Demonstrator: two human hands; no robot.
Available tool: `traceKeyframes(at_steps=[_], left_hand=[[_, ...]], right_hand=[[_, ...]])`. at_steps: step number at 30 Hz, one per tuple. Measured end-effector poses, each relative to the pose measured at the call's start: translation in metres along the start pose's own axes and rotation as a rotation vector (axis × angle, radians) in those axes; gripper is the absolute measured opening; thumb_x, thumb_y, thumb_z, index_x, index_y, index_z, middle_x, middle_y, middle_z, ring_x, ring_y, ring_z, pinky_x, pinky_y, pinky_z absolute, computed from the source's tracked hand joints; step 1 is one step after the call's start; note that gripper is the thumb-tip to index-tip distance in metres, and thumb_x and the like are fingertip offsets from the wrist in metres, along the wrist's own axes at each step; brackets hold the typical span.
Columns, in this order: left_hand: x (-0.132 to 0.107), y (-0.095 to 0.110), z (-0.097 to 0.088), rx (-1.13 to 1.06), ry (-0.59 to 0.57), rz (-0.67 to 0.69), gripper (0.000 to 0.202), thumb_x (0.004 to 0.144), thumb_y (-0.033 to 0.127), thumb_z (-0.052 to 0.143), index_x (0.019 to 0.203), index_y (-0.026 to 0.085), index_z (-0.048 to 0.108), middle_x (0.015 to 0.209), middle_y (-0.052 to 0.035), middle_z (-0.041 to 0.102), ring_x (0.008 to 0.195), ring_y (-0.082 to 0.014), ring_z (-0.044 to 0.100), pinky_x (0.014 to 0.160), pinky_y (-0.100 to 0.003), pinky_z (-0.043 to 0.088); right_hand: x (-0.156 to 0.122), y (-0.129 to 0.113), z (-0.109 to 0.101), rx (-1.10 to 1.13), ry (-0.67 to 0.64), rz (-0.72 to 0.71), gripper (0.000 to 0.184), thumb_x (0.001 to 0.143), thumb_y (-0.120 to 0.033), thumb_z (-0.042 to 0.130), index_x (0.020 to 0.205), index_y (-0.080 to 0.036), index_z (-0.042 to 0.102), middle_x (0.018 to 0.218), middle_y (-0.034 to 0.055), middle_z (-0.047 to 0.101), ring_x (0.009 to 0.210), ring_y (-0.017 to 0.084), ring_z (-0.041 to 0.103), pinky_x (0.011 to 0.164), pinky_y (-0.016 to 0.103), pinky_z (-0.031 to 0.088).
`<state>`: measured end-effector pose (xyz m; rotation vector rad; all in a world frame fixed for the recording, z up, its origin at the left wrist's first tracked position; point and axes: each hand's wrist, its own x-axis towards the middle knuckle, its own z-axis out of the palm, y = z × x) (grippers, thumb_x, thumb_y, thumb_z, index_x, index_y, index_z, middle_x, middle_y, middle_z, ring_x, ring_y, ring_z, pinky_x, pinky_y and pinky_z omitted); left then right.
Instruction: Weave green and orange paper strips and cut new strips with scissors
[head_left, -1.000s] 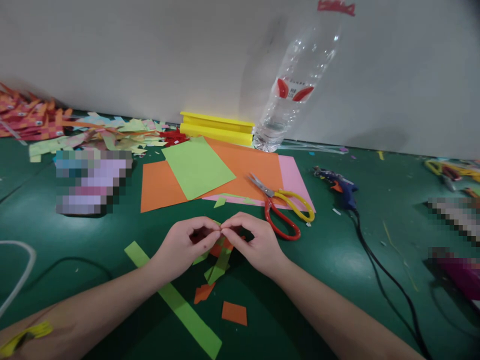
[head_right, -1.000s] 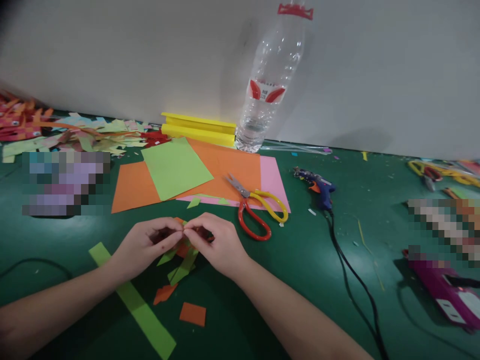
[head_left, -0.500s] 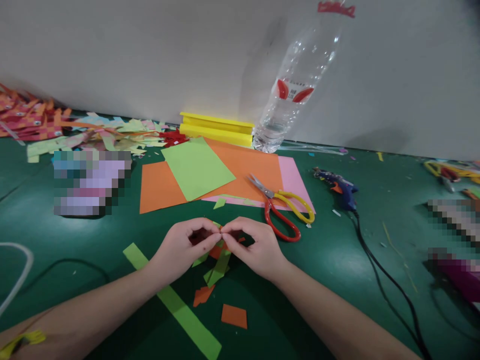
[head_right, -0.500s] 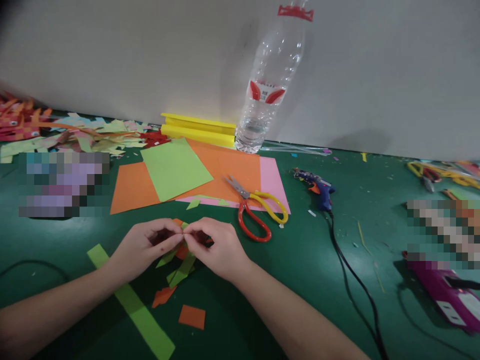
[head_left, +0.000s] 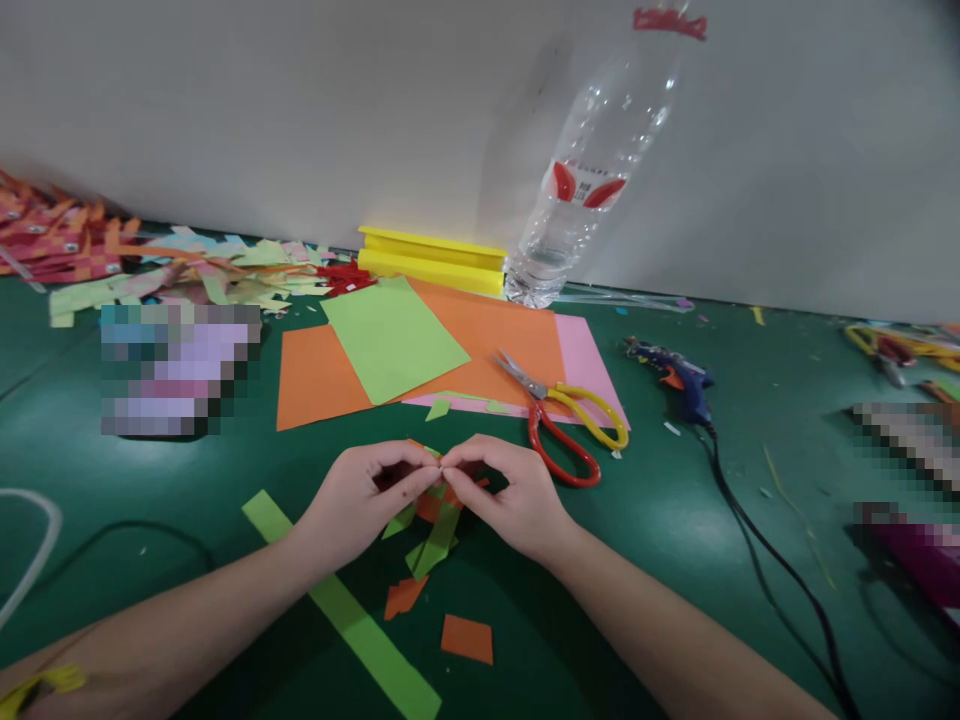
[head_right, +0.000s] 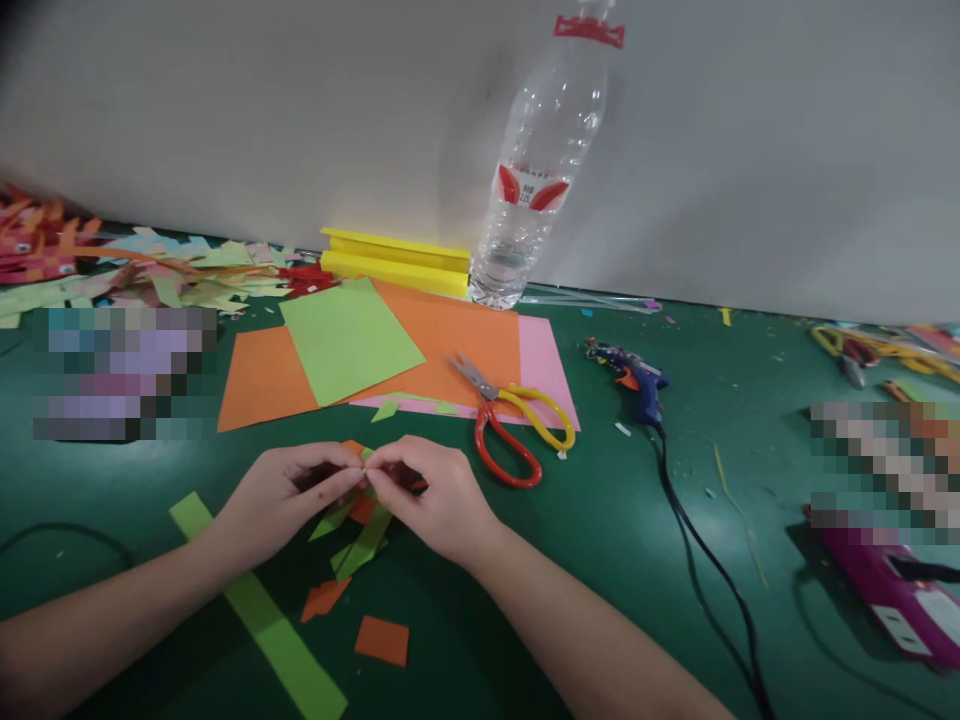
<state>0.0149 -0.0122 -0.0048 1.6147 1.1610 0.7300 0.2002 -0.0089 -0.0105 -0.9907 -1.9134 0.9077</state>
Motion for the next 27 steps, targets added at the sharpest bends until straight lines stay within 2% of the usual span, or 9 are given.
traceKeyframes(at_steps=[12, 18, 27], left_hand=[[-0.0003, 0.0009, 0.001, 0.044, 0.003, 0.003, 0.02, 0.086, 0.032, 0.052, 0.081, 0.019, 0.066, 0.068, 0.0013, 0.06, 0.059, -0.0104, 0.051, 0.052, -0.019, 0.039], [0.0004, -0.0023, 0.0021, -0.004, -0.005, -0.01, 0.021, 0.086, 0.034, 0.051, 0.081, 0.017, 0.064, 0.066, 0.0013, 0.056, 0.055, -0.0095, 0.046, 0.049, -0.019, 0.037], [-0.0016, -0.0008, 0.0017, 0.0, -0.003, -0.015, 0.023, 0.085, 0.033, 0.052, 0.074, 0.016, 0.062, 0.065, 0.001, 0.057, 0.055, -0.0095, 0.047, 0.049, -0.019, 0.037]], right_hand=[[-0.0016, 0.002, -0.0003, -0.001, -0.005, 0.043, 0.009, 0.083, -0.024, 0.055, 0.086, -0.02, 0.063, 0.078, 0.0016, 0.066, 0.069, 0.011, 0.061, 0.062, 0.022, 0.051], [-0.002, 0.0028, 0.0004, 0.001, -0.005, 0.048, 0.009, 0.083, -0.025, 0.056, 0.086, -0.02, 0.064, 0.079, 0.0013, 0.067, 0.069, 0.011, 0.063, 0.063, 0.022, 0.052], [-0.0028, 0.0023, 0.0017, 0.091, -0.003, 0.119, 0.01, 0.081, -0.025, 0.059, 0.085, -0.02, 0.067, 0.077, 0.0016, 0.069, 0.06, 0.011, 0.063, 0.058, 0.022, 0.054]])
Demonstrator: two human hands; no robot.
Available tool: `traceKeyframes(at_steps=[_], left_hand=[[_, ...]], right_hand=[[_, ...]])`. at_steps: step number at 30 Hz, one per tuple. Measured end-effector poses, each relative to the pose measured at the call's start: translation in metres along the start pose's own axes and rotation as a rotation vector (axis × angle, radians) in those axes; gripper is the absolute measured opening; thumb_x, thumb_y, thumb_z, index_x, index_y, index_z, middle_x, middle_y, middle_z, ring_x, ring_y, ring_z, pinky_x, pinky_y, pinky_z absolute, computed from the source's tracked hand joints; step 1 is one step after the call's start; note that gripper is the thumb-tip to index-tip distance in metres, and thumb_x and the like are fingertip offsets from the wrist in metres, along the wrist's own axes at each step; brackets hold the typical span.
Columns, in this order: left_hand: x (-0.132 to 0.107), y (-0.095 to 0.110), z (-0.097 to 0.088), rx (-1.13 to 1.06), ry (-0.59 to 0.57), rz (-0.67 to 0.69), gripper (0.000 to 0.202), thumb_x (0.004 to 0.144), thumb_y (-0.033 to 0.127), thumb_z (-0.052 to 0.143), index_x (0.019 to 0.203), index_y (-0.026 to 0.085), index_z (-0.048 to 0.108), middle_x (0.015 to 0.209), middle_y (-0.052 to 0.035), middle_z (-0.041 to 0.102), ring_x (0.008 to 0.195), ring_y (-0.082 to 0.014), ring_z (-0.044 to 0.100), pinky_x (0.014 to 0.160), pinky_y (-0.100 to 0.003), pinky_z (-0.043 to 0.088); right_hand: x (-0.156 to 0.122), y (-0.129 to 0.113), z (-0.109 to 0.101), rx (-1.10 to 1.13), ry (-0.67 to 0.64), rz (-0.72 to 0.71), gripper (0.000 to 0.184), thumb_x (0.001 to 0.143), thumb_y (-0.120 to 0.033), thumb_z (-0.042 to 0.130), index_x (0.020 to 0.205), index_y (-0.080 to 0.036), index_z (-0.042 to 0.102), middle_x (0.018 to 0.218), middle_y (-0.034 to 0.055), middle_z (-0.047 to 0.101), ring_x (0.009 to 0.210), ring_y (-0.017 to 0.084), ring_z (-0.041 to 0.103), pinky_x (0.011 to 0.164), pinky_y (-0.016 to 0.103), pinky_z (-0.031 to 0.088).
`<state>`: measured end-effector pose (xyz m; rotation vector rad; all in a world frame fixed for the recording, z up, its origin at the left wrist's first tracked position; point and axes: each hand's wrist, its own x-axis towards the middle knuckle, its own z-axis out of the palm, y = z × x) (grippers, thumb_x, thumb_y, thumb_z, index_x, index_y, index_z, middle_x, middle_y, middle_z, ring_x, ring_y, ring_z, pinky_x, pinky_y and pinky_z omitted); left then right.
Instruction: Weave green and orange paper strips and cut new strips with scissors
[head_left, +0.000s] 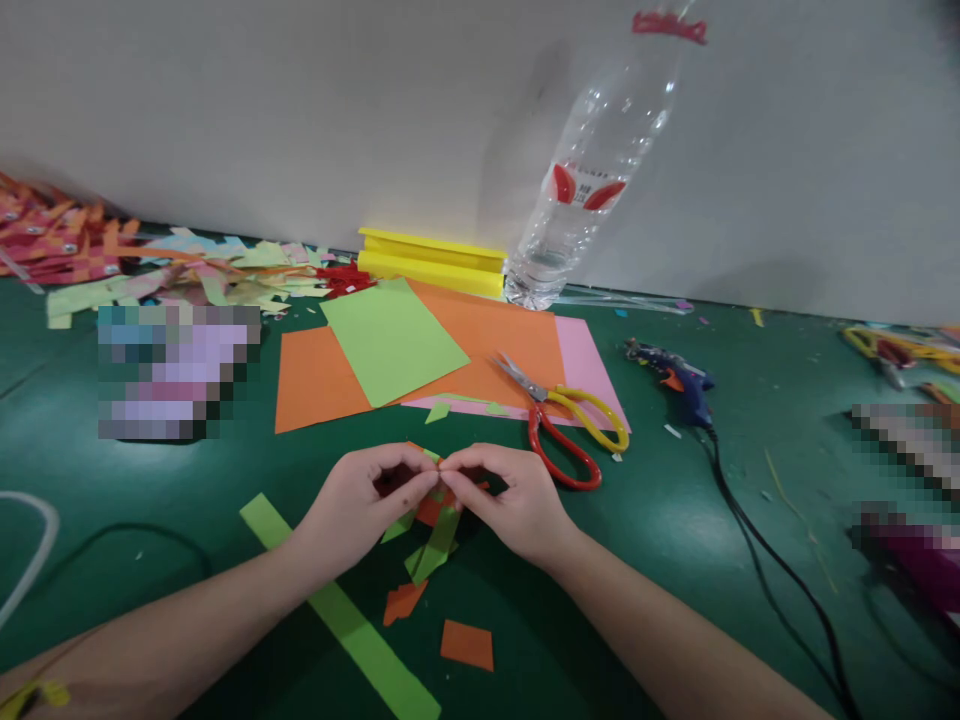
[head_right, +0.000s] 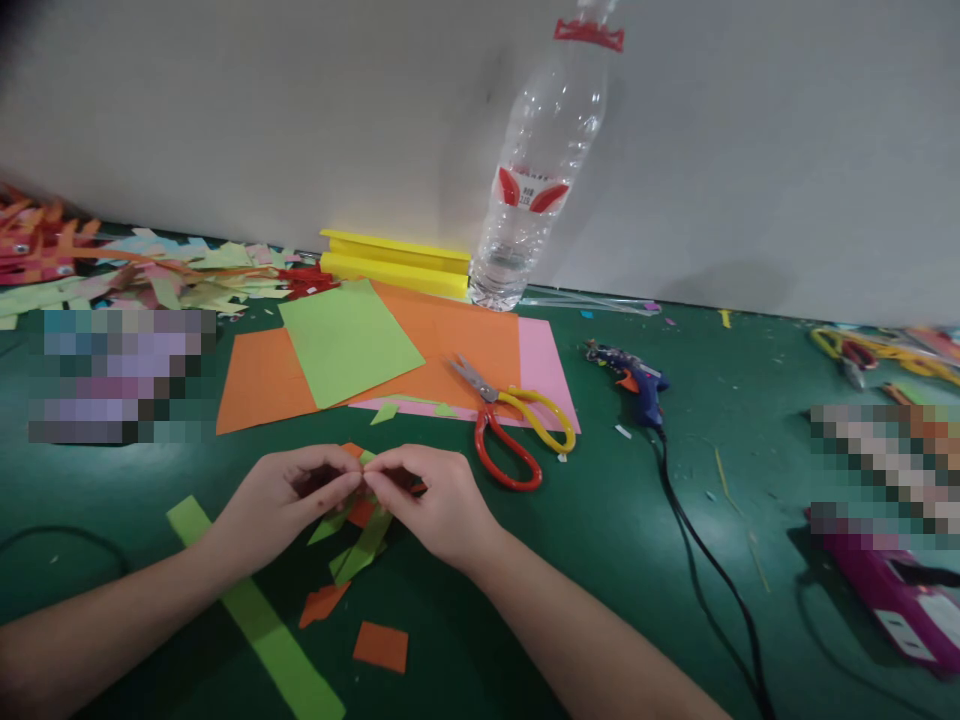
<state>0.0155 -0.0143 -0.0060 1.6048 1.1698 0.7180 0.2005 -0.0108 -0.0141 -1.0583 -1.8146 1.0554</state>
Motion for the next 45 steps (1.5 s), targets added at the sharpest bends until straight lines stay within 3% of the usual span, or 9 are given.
traceKeyframes(at_steps=[11, 31, 45], left_hand=[[0.0013, 0.0012, -0.0009, 0.067, 0.017, 0.002, 0.021, 0.083, 0.03, 0.055, 0.071, 0.018, 0.067, 0.063, 0.0018, 0.061, 0.054, -0.0094, 0.048, 0.049, -0.018, 0.037], [0.0009, 0.0019, -0.0005, 0.063, 0.017, -0.013, 0.019, 0.084, 0.027, 0.054, 0.074, 0.019, 0.068, 0.07, 0.0012, 0.067, 0.061, -0.0109, 0.056, 0.056, -0.018, 0.042], [0.0011, 0.0025, -0.0003, 0.034, 0.007, -0.021, 0.019, 0.084, 0.028, 0.054, 0.074, 0.018, 0.067, 0.07, 0.0013, 0.066, 0.06, -0.0098, 0.053, 0.054, -0.018, 0.039]], right_hand=[[0.0006, -0.001, 0.0012, 0.14, -0.046, 0.1, 0.011, 0.082, -0.025, 0.057, 0.083, -0.02, 0.067, 0.07, 0.0001, 0.068, 0.058, 0.011, 0.065, 0.056, 0.022, 0.055], [-0.001, 0.0011, 0.006, 0.13, -0.014, 0.131, 0.01, 0.081, -0.024, 0.057, 0.081, -0.018, 0.065, 0.069, 0.0005, 0.068, 0.059, 0.012, 0.066, 0.058, 0.022, 0.055], [0.0007, -0.0012, 0.0027, 0.227, -0.069, 0.159, 0.011, 0.084, -0.024, 0.057, 0.085, -0.019, 0.067, 0.072, -0.0001, 0.068, 0.062, 0.01, 0.067, 0.061, 0.021, 0.056]])
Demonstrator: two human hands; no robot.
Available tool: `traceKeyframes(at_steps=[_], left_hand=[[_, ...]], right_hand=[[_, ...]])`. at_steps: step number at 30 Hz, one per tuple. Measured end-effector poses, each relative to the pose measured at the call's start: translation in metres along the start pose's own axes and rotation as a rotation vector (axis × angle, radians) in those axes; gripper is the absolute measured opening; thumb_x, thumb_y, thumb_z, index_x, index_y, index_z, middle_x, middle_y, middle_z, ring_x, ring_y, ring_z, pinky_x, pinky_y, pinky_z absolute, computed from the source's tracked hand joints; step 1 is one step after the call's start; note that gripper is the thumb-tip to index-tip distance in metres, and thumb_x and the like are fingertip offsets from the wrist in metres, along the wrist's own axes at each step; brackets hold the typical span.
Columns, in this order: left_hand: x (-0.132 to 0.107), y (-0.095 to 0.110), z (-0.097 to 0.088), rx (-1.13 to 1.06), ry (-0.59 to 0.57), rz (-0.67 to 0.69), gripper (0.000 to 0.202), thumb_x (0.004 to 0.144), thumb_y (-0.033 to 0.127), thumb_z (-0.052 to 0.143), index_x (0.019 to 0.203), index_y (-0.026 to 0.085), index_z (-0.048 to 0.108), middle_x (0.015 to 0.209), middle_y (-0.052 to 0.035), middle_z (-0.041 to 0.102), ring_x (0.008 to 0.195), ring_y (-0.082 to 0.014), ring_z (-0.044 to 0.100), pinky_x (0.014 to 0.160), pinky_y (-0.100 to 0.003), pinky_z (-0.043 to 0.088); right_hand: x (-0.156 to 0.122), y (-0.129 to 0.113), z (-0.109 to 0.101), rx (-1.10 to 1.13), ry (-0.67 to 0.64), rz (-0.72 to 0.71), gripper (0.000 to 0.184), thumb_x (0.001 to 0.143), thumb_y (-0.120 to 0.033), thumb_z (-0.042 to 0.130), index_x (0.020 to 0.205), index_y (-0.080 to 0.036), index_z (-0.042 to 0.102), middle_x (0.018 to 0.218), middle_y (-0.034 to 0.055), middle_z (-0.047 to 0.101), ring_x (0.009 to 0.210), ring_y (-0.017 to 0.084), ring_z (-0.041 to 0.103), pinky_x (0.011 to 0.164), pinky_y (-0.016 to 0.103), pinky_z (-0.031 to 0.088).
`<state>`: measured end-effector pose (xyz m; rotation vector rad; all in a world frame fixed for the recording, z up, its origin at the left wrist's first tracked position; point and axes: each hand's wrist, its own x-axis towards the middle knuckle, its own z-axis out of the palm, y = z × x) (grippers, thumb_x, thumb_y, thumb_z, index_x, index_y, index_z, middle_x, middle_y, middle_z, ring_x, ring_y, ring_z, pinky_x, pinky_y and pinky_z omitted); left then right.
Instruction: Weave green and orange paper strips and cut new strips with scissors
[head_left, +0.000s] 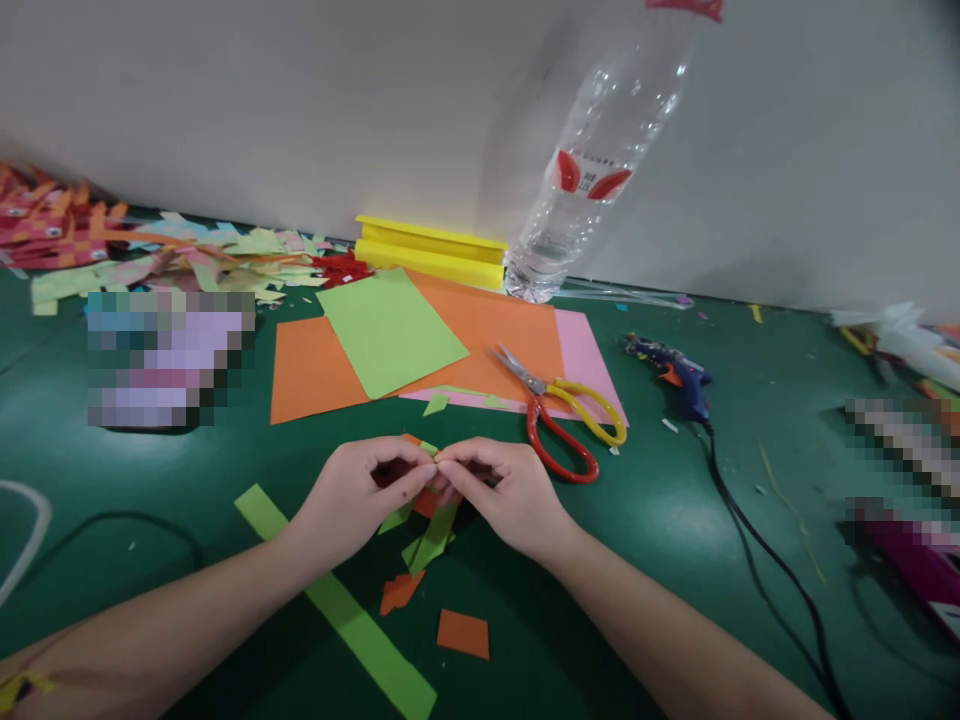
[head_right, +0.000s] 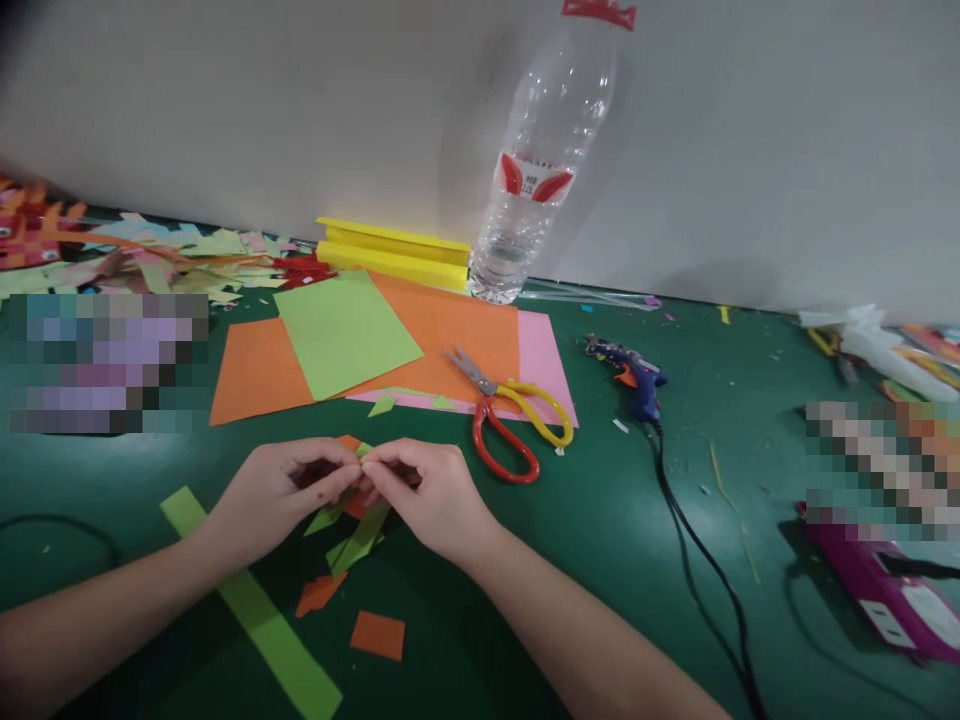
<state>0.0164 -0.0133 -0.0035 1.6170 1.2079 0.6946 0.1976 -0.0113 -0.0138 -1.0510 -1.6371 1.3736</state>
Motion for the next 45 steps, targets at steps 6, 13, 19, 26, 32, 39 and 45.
traceKeyframes(at_steps=[6, 13, 19, 26, 32, 39, 45], left_hand=[[0.0004, -0.0003, 0.0002, 0.006, 0.018, 0.005, 0.018, 0.083, 0.028, 0.055, 0.072, 0.018, 0.066, 0.067, 0.0013, 0.064, 0.059, -0.0099, 0.054, 0.053, -0.018, 0.04], [0.0011, -0.0007, 0.0007, 0.021, 0.028, 0.016, 0.017, 0.082, 0.026, 0.055, 0.073, 0.018, 0.067, 0.068, 0.001, 0.066, 0.06, -0.0107, 0.056, 0.054, -0.018, 0.042], [0.0012, -0.0003, 0.0012, 0.024, 0.033, 0.026, 0.015, 0.081, 0.023, 0.055, 0.073, 0.018, 0.068, 0.069, 0.0013, 0.067, 0.061, -0.0107, 0.057, 0.055, -0.018, 0.043], [0.0006, -0.0014, 0.0017, 0.033, 0.042, 0.011, 0.015, 0.081, 0.024, 0.055, 0.075, 0.019, 0.068, 0.07, 0.0013, 0.066, 0.061, -0.0107, 0.057, 0.054, -0.018, 0.043], [0.0003, 0.0001, 0.0019, 0.021, 0.046, -0.011, 0.015, 0.08, 0.025, 0.055, 0.073, 0.018, 0.066, 0.068, 0.0008, 0.066, 0.059, -0.0109, 0.056, 0.053, -0.018, 0.043], [-0.0009, 0.0003, 0.0026, -0.024, 0.033, -0.013, 0.013, 0.079, 0.024, 0.055, 0.073, 0.017, 0.065, 0.066, 0.0006, 0.065, 0.058, -0.0111, 0.057, 0.053, -0.018, 0.044], [-0.001, -0.0005, 0.0026, -0.013, 0.039, -0.009, 0.014, 0.08, 0.024, 0.055, 0.073, 0.016, 0.064, 0.069, -0.0004, 0.066, 0.06, -0.011, 0.057, 0.054, -0.018, 0.044]], right_hand=[[0.0007, 0.0009, -0.0009, 0.044, -0.021, 0.006, 0.011, 0.084, -0.025, 0.056, 0.085, -0.019, 0.066, 0.071, -0.0006, 0.067, 0.061, 0.01, 0.066, 0.06, 0.022, 0.056], [0.0017, 0.0008, -0.0006, -0.024, -0.031, 0.024, 0.012, 0.085, -0.026, 0.055, 0.085, -0.018, 0.064, 0.073, 0.0, 0.067, 0.064, 0.011, 0.067, 0.061, 0.022, 0.056], [0.0002, 0.0015, 0.0012, -0.146, -0.016, -0.016, 0.013, 0.087, -0.025, 0.052, 0.086, -0.019, 0.064, 0.076, 0.0006, 0.068, 0.067, 0.012, 0.068, 0.064, 0.022, 0.055], [-0.0002, 0.003, 0.0011, -0.214, 0.005, -0.049, 0.013, 0.086, -0.024, 0.052, 0.086, -0.019, 0.064, 0.077, 0.0008, 0.068, 0.068, 0.012, 0.067, 0.064, 0.022, 0.054], [-0.0001, 0.0013, 0.0014, -0.244, -0.001, -0.055, 0.015, 0.087, -0.026, 0.05, 0.087, -0.02, 0.064, 0.078, 0.0006, 0.068, 0.068, 0.012, 0.066, 0.064, 0.023, 0.053], [-0.0004, -0.0003, 0.001, -0.249, -0.02, -0.047, 0.016, 0.088, -0.027, 0.049, 0.088, -0.021, 0.063, 0.079, 0.0008, 0.068, 0.069, 0.013, 0.066, 0.066, 0.025, 0.054], [0.0, 0.0002, -0.0003, -0.197, -0.031, -0.049, 0.016, 0.088, -0.028, 0.05, 0.089, -0.02, 0.064, 0.079, 0.0005, 0.069, 0.069, 0.012, 0.067, 0.066, 0.023, 0.054]])
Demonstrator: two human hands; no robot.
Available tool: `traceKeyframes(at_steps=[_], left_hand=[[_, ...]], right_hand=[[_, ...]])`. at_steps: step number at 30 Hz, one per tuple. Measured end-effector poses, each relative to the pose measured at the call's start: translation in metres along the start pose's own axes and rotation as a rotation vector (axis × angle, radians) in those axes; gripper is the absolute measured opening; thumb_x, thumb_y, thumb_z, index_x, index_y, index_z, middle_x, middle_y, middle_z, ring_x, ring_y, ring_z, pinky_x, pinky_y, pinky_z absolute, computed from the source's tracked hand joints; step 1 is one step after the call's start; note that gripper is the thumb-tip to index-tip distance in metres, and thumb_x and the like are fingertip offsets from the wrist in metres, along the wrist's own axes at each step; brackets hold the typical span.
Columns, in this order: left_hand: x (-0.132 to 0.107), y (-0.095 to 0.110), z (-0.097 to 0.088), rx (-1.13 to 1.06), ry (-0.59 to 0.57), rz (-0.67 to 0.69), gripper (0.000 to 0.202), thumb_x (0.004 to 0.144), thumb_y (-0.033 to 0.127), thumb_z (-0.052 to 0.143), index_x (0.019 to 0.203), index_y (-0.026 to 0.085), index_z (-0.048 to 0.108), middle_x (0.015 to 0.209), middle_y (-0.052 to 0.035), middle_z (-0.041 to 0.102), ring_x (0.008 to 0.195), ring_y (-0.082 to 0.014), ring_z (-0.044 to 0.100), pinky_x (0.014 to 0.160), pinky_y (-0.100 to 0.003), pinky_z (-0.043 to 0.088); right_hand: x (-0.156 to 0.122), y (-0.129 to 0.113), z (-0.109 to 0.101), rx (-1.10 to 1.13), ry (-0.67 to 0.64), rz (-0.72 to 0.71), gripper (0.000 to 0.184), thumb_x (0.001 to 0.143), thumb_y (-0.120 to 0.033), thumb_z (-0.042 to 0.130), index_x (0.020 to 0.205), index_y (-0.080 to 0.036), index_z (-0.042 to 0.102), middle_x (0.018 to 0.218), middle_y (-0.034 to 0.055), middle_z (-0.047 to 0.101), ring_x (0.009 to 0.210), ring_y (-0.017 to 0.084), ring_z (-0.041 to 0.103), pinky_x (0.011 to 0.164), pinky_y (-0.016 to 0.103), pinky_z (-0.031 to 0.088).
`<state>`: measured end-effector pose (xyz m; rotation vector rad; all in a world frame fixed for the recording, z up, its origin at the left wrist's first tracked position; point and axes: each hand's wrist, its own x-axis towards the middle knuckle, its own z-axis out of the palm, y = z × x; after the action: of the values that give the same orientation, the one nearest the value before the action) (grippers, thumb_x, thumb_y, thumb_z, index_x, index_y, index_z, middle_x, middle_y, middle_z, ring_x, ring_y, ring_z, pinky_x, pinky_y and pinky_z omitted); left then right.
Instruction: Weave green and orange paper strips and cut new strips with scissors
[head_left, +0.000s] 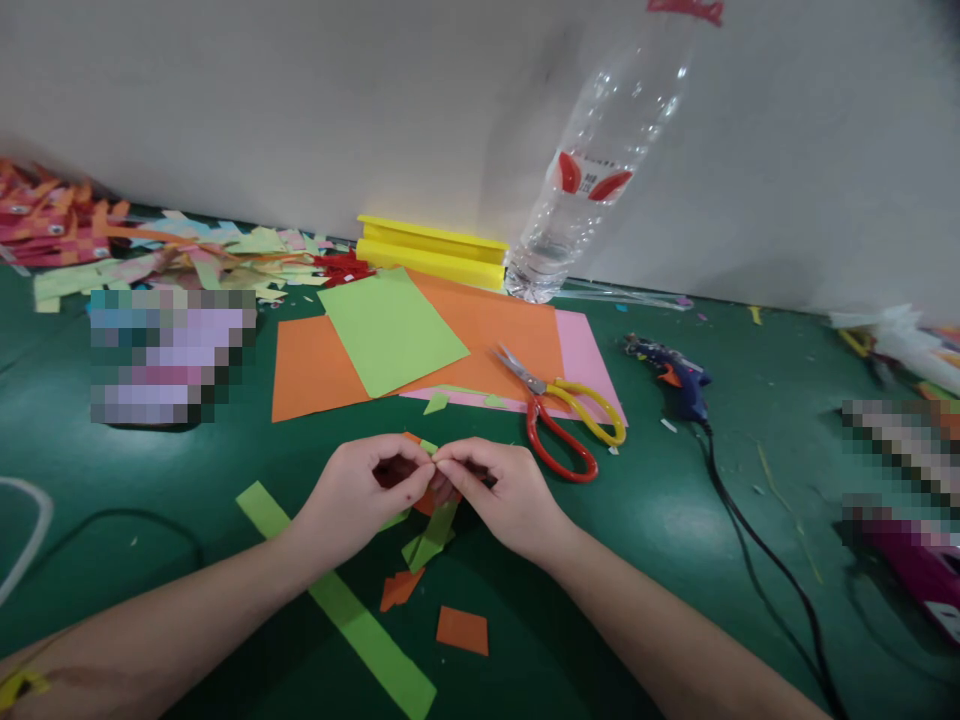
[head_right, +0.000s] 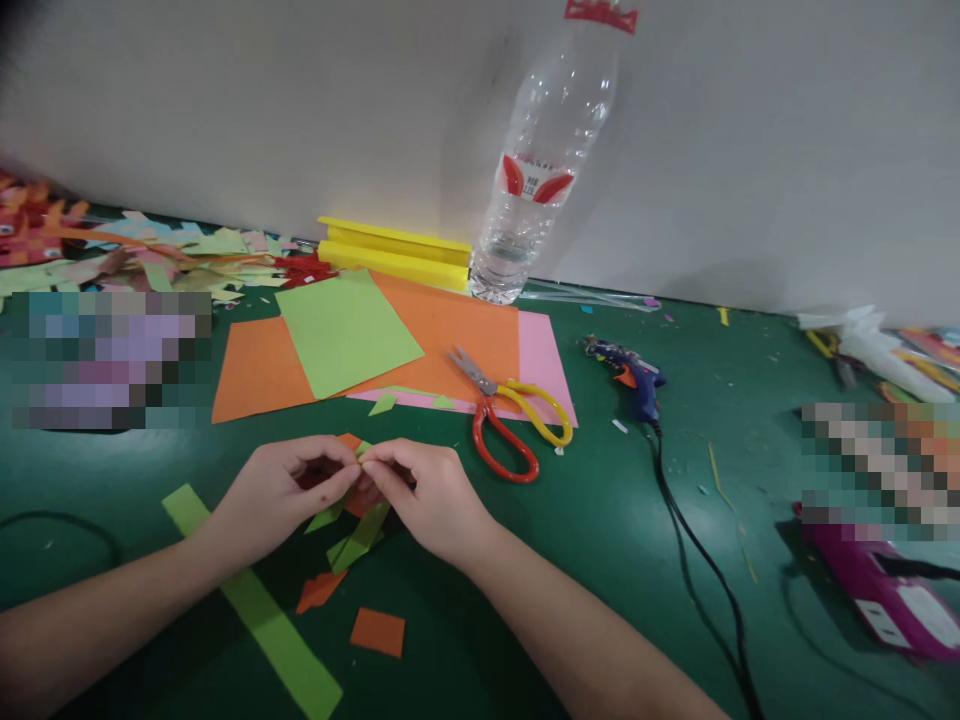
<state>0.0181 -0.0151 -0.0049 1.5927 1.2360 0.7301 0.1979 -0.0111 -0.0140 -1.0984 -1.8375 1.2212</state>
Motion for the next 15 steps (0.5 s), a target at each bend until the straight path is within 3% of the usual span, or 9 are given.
traceKeyframes(at_steps=[15], left_hand=[[0.0008, 0.001, -0.0004, 0.031, 0.0, 0.015, 0.015, 0.08, 0.025, 0.055, 0.072, 0.017, 0.065, 0.068, 0.0002, 0.066, 0.06, -0.0113, 0.057, 0.054, -0.019, 0.044]], right_hand=[[-0.0006, -0.0034, -0.0005, -0.14, -0.01, -0.013, 0.018, 0.09, -0.029, 0.045, 0.089, -0.022, 0.062, 0.08, 0.0005, 0.068, 0.071, 0.013, 0.066, 0.067, 0.024, 0.052]])
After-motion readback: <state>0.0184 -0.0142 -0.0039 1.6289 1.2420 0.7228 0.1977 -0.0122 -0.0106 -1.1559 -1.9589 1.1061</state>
